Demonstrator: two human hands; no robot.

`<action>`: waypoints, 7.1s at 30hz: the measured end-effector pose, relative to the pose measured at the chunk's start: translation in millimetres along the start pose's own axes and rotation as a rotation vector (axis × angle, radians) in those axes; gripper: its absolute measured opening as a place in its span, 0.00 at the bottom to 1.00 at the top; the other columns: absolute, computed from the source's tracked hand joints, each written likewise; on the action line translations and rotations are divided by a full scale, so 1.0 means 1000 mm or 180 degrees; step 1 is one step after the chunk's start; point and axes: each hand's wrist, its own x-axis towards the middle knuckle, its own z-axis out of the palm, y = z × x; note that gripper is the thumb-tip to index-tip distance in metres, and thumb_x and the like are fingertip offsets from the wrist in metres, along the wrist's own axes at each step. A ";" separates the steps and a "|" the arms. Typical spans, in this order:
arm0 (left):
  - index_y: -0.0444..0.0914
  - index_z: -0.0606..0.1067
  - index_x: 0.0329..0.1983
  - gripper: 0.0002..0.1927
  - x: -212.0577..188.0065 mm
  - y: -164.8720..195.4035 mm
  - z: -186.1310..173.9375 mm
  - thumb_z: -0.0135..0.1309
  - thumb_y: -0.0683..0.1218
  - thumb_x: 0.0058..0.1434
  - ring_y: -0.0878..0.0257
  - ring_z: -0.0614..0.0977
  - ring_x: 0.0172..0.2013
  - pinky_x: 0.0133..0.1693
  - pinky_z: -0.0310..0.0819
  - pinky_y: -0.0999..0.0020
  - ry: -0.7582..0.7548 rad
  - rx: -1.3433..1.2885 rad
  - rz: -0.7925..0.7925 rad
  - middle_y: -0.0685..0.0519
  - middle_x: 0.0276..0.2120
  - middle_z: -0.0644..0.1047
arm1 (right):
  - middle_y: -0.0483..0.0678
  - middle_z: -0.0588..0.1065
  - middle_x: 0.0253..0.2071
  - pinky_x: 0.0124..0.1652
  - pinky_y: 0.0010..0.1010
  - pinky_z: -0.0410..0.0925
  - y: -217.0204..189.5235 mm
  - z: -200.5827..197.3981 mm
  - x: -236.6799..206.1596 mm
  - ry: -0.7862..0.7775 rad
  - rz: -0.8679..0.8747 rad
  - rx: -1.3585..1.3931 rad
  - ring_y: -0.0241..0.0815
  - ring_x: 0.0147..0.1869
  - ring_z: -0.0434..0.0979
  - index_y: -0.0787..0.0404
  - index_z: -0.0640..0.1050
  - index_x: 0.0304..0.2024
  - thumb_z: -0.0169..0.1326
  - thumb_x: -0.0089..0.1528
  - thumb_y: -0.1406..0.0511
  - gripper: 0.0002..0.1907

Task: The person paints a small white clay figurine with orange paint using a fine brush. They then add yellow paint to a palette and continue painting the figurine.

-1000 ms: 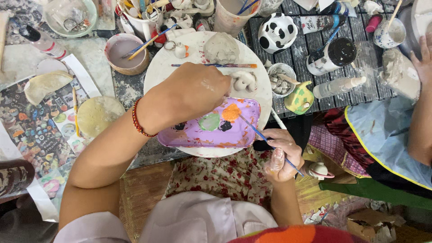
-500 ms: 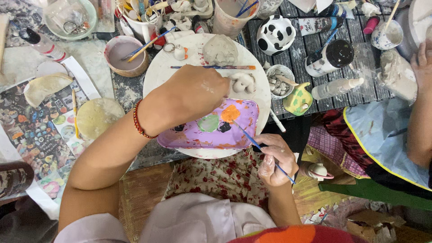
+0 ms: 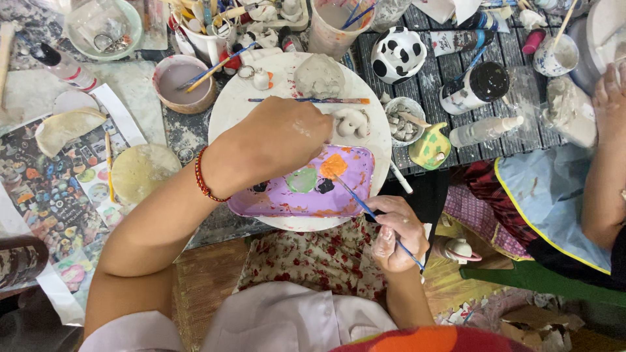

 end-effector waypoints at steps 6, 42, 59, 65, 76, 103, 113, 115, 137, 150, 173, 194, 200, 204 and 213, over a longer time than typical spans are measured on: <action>0.34 0.78 0.31 0.06 -0.001 0.000 -0.001 0.52 0.41 0.57 0.45 0.84 0.31 0.29 0.77 0.50 -0.0032 -0.0006 -0.0027 0.41 0.26 0.81 | 0.64 0.76 0.40 0.47 0.46 0.75 0.000 0.002 0.006 -0.0019 -0.0043 -0.0126 0.58 0.44 0.81 0.68 0.68 0.44 0.44 0.73 0.67 0.08; 0.33 0.78 0.33 0.06 0.002 -0.001 0.001 0.52 0.40 0.57 0.45 0.84 0.32 0.29 0.78 0.51 -0.0096 0.0172 -0.0019 0.41 0.27 0.81 | 0.64 0.77 0.41 0.46 0.42 0.75 -0.008 0.000 0.012 -0.0019 0.0151 -0.0277 0.56 0.44 0.81 0.67 0.68 0.43 0.44 0.72 0.68 0.07; 0.34 0.78 0.31 0.05 0.001 -0.001 0.000 0.52 0.40 0.57 0.46 0.85 0.32 0.29 0.78 0.51 -0.0175 0.0219 0.0007 0.41 0.27 0.81 | 0.66 0.77 0.41 0.44 0.42 0.76 0.002 0.002 0.004 0.0072 0.0061 -0.0059 0.54 0.42 0.81 0.68 0.65 0.44 0.45 0.75 0.63 0.12; 0.34 0.78 0.31 0.05 0.002 -0.004 0.001 0.52 0.40 0.57 0.46 0.84 0.33 0.30 0.78 0.51 -0.0214 0.0196 -0.0013 0.41 0.28 0.81 | 0.65 0.75 0.41 0.43 0.40 0.75 0.008 0.008 -0.003 0.0369 0.0309 0.0350 0.49 0.39 0.79 0.66 0.62 0.45 0.44 0.75 0.61 0.13; 0.33 0.78 0.32 0.05 0.000 -0.007 0.006 0.52 0.38 0.56 0.45 0.84 0.33 0.29 0.78 0.51 -0.0113 0.0264 0.0072 0.41 0.29 0.81 | 0.63 0.75 0.39 0.43 0.40 0.76 0.010 0.008 0.001 0.0240 0.0250 0.0150 0.49 0.41 0.79 0.64 0.60 0.44 0.42 0.76 0.59 0.15; 0.33 0.79 0.32 0.05 0.004 -0.008 0.008 0.53 0.38 0.56 0.44 0.84 0.35 0.32 0.79 0.50 -0.0259 0.0231 -0.0030 0.39 0.30 0.81 | 0.66 0.76 0.42 0.44 0.40 0.75 0.004 0.006 0.004 0.0095 0.0210 -0.0026 0.54 0.42 0.80 0.68 0.65 0.43 0.42 0.75 0.60 0.15; 0.33 0.78 0.34 0.06 0.004 -0.008 0.007 0.52 0.38 0.56 0.44 0.84 0.34 0.32 0.79 0.50 -0.0304 0.0283 -0.0022 0.40 0.29 0.81 | 0.66 0.76 0.42 0.43 0.40 0.75 0.012 0.006 -0.001 0.0016 0.0014 -0.0092 0.55 0.43 0.79 0.68 0.64 0.44 0.41 0.76 0.61 0.14; 0.34 0.78 0.34 0.06 0.005 -0.008 0.007 0.52 0.38 0.56 0.44 0.84 0.35 0.32 0.79 0.50 -0.0353 0.0280 -0.0036 0.40 0.29 0.81 | 0.66 0.76 0.41 0.43 0.41 0.75 0.011 0.005 -0.001 0.0028 0.0141 -0.0173 0.55 0.42 0.80 0.67 0.64 0.44 0.41 0.76 0.61 0.14; 0.33 0.79 0.31 0.05 0.003 -0.011 0.010 0.52 0.37 0.55 0.44 0.84 0.34 0.31 0.78 0.50 -0.0143 0.0261 0.0022 0.39 0.29 0.81 | 0.64 0.74 0.47 0.51 0.40 0.74 0.011 0.005 -0.007 0.0022 0.0316 -0.0014 0.51 0.48 0.77 0.65 0.62 0.48 0.41 0.76 0.63 0.10; 0.33 0.79 0.31 0.06 0.007 -0.022 0.029 0.51 0.37 0.56 0.43 0.84 0.35 0.33 0.79 0.50 -0.0346 0.0242 -0.0139 0.38 0.30 0.80 | 0.64 0.76 0.48 0.51 0.44 0.73 0.013 -0.003 -0.007 -0.0293 0.0360 -0.0025 0.53 0.49 0.79 0.65 0.64 0.49 0.42 0.76 0.66 0.07; 0.44 0.84 0.32 0.05 0.154 -0.091 -0.124 0.58 0.43 0.55 0.51 0.86 0.33 0.31 0.77 0.55 0.0557 0.2444 -0.0961 0.47 0.31 0.84 | 0.59 0.76 0.40 0.40 0.48 0.69 0.034 -0.018 0.253 -0.1262 -0.0296 -0.1357 0.64 0.43 0.77 0.66 0.73 0.47 0.54 0.67 0.69 0.08; 0.41 0.82 0.54 0.18 0.192 -0.110 -0.105 0.64 0.42 0.59 0.52 0.86 0.45 0.32 0.83 0.47 -0.1621 0.1825 -0.2544 0.51 0.52 0.82 | 0.59 0.76 0.41 0.45 0.48 0.68 0.078 0.008 0.315 -0.0680 -0.0494 -0.1119 0.62 0.46 0.76 0.67 0.74 0.47 0.52 0.67 0.71 0.08; 0.41 0.83 0.52 0.13 0.186 -0.123 -0.089 0.54 0.42 0.66 0.50 0.86 0.47 0.36 0.82 0.49 -0.0730 0.1734 -0.2342 0.48 0.52 0.83 | 0.58 0.76 0.40 0.45 0.49 0.68 0.076 -0.011 0.294 -0.0679 -0.0207 -0.1183 0.62 0.46 0.76 0.66 0.74 0.46 0.51 0.69 0.70 0.05; 0.41 0.83 0.50 0.12 0.180 -0.118 -0.085 0.53 0.43 0.66 0.50 0.84 0.51 0.45 0.81 0.53 -0.0383 0.1651 -0.2124 0.46 0.52 0.82 | 0.58 0.76 0.41 0.46 0.49 0.68 0.069 -0.025 0.283 -0.0703 -0.0294 -0.1253 0.62 0.47 0.76 0.66 0.75 0.45 0.52 0.68 0.69 0.05; 0.41 0.84 0.37 0.06 0.187 -0.057 -0.132 0.63 0.42 0.56 0.47 0.84 0.47 0.51 0.79 0.55 0.0761 0.0531 -0.1263 0.42 0.44 0.83 | 0.58 0.76 0.44 0.49 0.47 0.69 0.054 -0.038 0.271 -0.0532 -0.0482 -0.1232 0.62 0.50 0.76 0.66 0.74 0.46 0.53 0.65 0.71 0.07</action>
